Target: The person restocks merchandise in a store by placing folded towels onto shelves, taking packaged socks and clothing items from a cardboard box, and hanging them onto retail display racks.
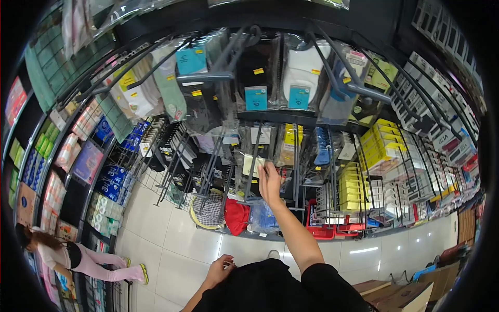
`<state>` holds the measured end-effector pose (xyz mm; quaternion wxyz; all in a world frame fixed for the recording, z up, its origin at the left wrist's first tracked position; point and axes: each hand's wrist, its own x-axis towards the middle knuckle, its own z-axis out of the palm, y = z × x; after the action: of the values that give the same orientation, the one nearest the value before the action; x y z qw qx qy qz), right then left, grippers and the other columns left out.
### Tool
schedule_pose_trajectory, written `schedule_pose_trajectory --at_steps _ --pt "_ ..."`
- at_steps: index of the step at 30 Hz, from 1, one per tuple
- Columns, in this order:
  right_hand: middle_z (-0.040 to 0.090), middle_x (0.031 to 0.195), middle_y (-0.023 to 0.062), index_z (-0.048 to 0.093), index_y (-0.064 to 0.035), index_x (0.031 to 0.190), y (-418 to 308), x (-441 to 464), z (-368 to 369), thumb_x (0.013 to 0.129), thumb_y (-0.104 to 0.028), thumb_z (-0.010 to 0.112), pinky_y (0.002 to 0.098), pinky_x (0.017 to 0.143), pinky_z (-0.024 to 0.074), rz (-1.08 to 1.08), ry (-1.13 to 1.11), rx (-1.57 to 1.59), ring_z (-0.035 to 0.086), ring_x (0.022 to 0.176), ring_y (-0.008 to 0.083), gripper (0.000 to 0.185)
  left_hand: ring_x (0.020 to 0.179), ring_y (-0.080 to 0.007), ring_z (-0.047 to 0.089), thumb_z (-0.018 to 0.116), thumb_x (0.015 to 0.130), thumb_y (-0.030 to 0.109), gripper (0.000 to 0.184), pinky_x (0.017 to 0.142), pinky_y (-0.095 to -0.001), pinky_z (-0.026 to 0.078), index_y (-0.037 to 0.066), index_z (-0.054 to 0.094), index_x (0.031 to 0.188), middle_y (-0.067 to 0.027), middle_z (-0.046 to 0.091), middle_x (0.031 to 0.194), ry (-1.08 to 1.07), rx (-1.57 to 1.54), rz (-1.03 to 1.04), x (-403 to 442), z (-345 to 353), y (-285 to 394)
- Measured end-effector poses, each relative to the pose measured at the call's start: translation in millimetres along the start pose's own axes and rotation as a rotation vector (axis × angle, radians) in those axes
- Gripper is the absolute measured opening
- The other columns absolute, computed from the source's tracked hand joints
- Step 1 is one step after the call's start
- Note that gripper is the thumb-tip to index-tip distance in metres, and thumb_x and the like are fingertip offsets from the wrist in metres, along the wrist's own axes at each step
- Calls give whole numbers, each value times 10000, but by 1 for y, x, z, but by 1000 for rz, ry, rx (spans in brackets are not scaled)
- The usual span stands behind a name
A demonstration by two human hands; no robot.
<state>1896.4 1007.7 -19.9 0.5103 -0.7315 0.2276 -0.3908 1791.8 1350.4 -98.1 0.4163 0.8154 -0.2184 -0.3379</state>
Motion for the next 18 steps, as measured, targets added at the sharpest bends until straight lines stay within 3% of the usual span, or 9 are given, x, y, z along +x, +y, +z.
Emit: schedule_pose_trajectory --at_steps 1,2,8,10,15,18 --pt "648 867 211 563 9 1007 1 6 5 957 -193 582 326 705 481 -22 39 51 671 818 311 209 879 -249 690 665 887 160 300 788 -340 541 29 578 1143 -123 697 1004 -12 8 0 -3 0 -1" --pt "605 842 103 554 54 1009 2 8 6 971 -152 574 259 756 443 30 14 114 515 805 109 211 875 -253 691 667 886 159 300 785 -342 543 26 578 1140 -122 698 1001 -7 14 -11 -5 0 -2" --pt "618 900 125 559 48 1023 29 44 19 959 -161 576 284 794 445 66 44 191 558 863 152 219 870 -256 692 662 891 174 301 785 -345 544 25 578 1139 -123 700 991 13 28 -49 -15 0 -12" --pt "637 849 194 575 22 1020 32 56 23 959 -238 574 349 727 472 -11 113 128 596 756 246 267 874 -257 693 660 894 181 308 789 -340 542 21 574 1143 -126 700 994 3 31 -77 -15 1 -9" --pt "644 861 132 575 50 1013 51 81 29 942 -144 601 290 742 458 -13 98 192 589 815 167 209 887 -257 692 646 894 222 338 794 -352 540 22 571 1156 -130 697 1017 24 35 -70 -20 1 -15" --pt "630 837 129 565 47 976 38 88 30 934 -154 609 301 739 456 -27 132 141 573 783 180 210 892 -258 690 636 892 252 355 795 -362 538 36 574 1167 -126 696 1031 38 42 -65 -18 4 -29"
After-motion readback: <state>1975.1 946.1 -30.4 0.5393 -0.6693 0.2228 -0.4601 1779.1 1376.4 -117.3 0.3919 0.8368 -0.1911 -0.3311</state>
